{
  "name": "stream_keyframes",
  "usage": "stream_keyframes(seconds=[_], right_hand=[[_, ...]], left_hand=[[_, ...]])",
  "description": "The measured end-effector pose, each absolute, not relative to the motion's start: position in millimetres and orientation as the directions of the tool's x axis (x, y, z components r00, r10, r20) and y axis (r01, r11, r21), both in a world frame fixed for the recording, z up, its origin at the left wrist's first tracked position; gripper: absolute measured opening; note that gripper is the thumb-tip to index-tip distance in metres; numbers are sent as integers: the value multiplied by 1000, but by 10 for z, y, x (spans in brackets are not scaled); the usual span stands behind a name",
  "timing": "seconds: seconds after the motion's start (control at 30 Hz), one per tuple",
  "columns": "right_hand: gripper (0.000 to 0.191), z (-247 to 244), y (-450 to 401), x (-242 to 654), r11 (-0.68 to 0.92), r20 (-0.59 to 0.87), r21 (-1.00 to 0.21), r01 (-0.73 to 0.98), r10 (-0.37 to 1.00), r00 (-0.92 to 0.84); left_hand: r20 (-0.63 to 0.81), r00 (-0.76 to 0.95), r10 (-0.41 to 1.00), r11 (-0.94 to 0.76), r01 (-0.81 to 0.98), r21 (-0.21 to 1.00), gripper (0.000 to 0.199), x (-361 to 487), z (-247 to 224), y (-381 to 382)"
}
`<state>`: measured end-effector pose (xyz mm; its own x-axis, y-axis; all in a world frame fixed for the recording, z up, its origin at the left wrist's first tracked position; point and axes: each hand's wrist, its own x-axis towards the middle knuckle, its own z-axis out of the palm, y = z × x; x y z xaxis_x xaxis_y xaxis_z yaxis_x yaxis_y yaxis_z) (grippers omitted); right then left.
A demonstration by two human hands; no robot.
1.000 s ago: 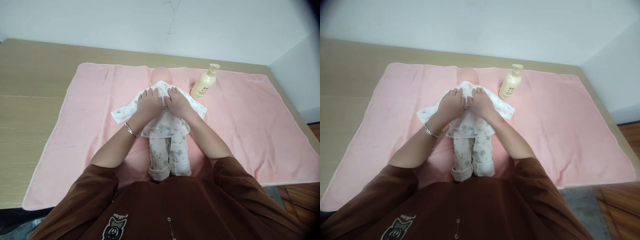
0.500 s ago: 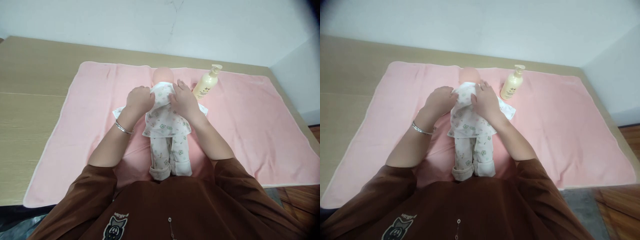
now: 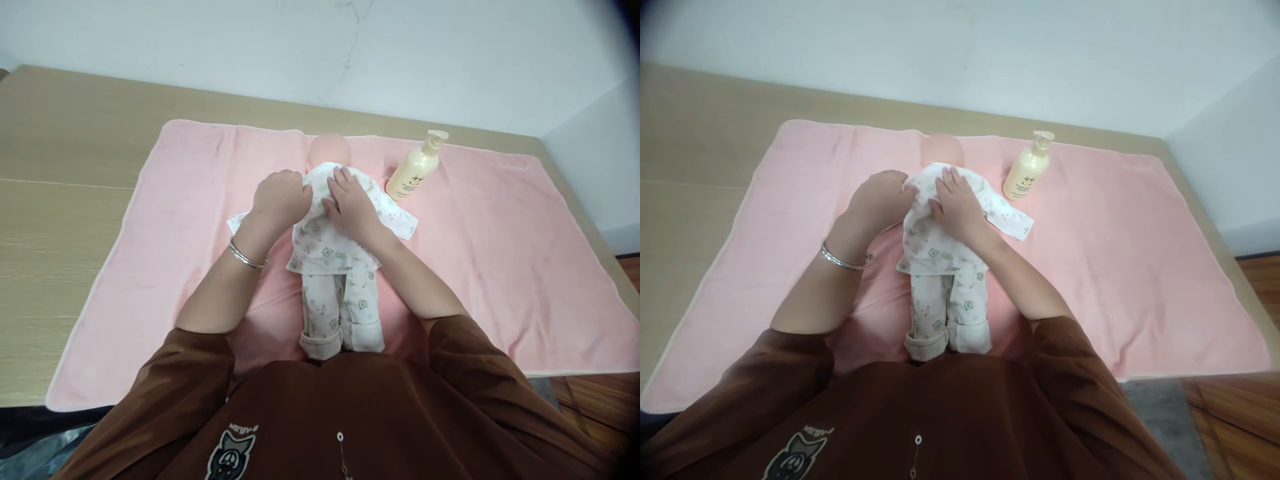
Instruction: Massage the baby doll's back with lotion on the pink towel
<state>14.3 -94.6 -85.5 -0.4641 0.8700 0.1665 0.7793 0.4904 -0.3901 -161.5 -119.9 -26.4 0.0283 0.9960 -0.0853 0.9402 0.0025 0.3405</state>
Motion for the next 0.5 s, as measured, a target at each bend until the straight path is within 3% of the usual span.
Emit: stream_keyframes(seconds=[0.2, 0.33, 0.5], right_hand=[[62, -766, -966, 131, 478, 153, -387, 788, 876, -457], [63, -710, -977, 144, 496, 64, -355, 792, 859, -509], [61, -669, -990, 142, 506, 129, -354, 786, 859, -495]], left_hand=[[-68, 21, 997, 5, 928, 373, 35, -1616, -262, -1204], [-44, 14, 999, 4, 919, 395, 33, -1621, -267, -1210], [-48, 3, 999, 18, 907, 421, 35, -1611, -244, -1229]])
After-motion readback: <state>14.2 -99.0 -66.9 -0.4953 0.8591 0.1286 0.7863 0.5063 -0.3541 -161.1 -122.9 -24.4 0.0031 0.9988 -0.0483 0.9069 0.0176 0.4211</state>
